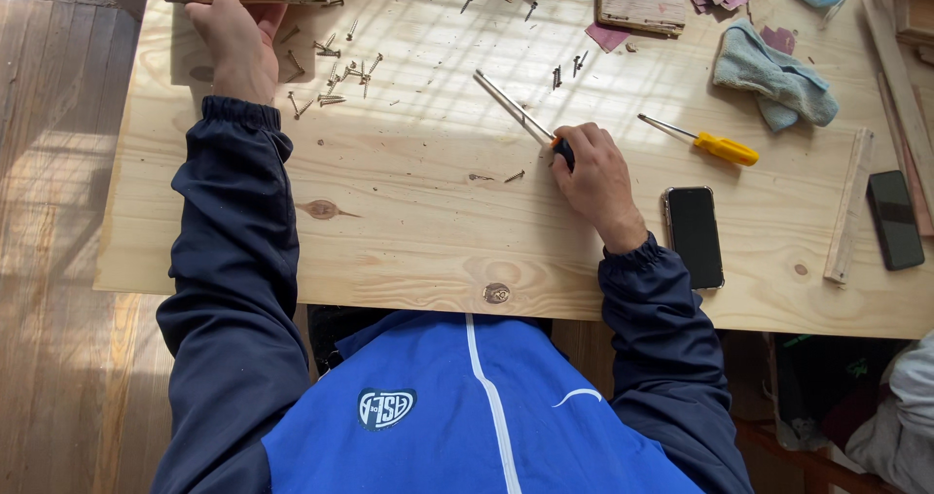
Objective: The person uses a screwdriver to drive screws into the corners of small wooden boxes, then sands the surfaces and edges with sandpaper. The person handles multiple boxes one at a time, turning them over to sand different sides.
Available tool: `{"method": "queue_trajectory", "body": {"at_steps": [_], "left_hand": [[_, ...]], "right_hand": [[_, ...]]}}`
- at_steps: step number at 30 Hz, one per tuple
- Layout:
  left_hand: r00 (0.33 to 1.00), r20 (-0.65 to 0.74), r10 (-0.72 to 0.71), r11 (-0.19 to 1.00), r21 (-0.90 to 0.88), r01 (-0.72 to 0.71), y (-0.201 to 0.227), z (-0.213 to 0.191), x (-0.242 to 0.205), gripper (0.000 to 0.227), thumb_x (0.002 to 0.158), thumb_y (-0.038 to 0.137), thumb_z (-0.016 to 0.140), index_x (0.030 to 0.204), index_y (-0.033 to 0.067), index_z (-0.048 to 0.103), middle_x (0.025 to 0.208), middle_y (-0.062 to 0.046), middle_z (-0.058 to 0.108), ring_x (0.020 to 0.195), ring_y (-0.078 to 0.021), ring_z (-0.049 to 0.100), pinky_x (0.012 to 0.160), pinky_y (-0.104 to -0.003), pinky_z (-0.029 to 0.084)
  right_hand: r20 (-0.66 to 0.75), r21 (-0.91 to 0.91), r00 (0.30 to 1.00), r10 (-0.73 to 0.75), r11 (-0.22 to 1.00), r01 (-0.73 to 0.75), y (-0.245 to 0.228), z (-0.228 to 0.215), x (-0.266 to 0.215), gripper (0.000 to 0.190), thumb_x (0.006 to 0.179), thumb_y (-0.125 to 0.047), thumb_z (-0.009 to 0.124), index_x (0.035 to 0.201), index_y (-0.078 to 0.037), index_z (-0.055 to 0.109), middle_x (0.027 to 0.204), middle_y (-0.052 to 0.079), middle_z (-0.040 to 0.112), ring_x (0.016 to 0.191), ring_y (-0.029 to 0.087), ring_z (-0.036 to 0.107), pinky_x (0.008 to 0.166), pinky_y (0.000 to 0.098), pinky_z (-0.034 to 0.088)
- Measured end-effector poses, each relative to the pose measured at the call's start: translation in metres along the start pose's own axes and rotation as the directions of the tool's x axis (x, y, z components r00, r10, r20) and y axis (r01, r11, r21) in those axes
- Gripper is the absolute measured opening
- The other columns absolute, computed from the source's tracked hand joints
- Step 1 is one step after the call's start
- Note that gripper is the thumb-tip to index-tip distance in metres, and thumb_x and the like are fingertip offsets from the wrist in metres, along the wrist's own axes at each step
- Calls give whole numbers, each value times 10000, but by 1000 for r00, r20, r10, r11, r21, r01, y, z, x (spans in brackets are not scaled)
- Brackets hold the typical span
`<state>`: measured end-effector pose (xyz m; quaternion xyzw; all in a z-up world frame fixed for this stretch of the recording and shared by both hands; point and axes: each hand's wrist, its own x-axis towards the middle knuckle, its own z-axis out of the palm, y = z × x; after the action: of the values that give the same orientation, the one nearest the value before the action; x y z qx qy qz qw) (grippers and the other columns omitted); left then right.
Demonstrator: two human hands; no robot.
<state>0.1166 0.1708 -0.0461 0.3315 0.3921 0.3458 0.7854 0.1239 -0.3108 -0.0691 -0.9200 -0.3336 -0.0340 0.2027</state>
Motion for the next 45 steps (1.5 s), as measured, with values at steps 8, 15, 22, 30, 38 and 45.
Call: {"method": "queue_trajectory", "body": {"at_steps": [8, 15, 22, 30, 38, 45], "left_hand": [[997, 52, 55, 992, 113, -60, -16, -8, -10, 411, 872, 302, 624, 1124, 22, 460, 1094, -143, 613, 874, -231, 716, 745, -404, 791], [997, 71, 12, 988, 151, -22, -22, -7, -7, 399, 873, 342, 644, 1057, 64, 424, 1101, -145, 693, 818, -260, 854, 669, -350, 770], [997, 76, 13, 985, 170, -25, -22, -6, -18, 471, 835, 415, 640, 1064, 68, 419, 1092, -147, 699, 797, -249, 847, 652, -342, 758], [983, 169, -69, 946, 323, 11, -18, -12, -50, 446, 873, 455, 600, 1085, 100, 433, 993, -135, 800, 832, -208, 827, 731, -297, 730], [756, 651, -67, 772, 514, -374, -62, -4, -106, 190, 1033, 216, 615, 1120, 111, 482, 990, -65, 718, 817, -154, 722, 710, -262, 612], [227, 973, -46, 228, 231, -946, -157, 51, -131, 280, 989, 181, 675, 1203, 4, 641, 1140, -181, 696, 1037, -343, 640, 891, -453, 498]], "right_hand": [[-309, -287, 892, 331, 861, -419, 53, -60, -108, 765, 920, -644, 721, 1362, -25, 639, 1286, 230, 577, 1180, 429, 528, 998, 536, 417], [-209, -71, 741, 638, 746, -662, 68, -73, -159, 810, 914, -540, 724, 1491, -23, 484, 1229, 179, 590, 1224, 402, 485, 1026, 542, 376], [-188, -103, 719, 669, 715, -692, 62, -67, -141, 890, 863, -572, 734, 1539, -91, 413, 1424, 245, 517, 1316, 436, 425, 1072, 570, 334], [-282, -209, 764, 580, 740, -639, 61, -56, -147, 822, 884, -558, 745, 1474, -38, 506, 1347, 260, 572, 1224, 476, 486, 977, 617, 380], [-198, -144, 936, 290, 936, -320, -18, -31, -96, 547, 985, -454, 679, 1343, -42, 642, 1324, 193, 616, 1230, 357, 532, 1019, 511, 422], [7, -88, 1000, 30, 996, -30, -50, -14, -28, 517, 954, -527, 690, 1289, -135, 651, 1211, 93, 664, 1068, 344, 608, 883, 486, 481]]}}
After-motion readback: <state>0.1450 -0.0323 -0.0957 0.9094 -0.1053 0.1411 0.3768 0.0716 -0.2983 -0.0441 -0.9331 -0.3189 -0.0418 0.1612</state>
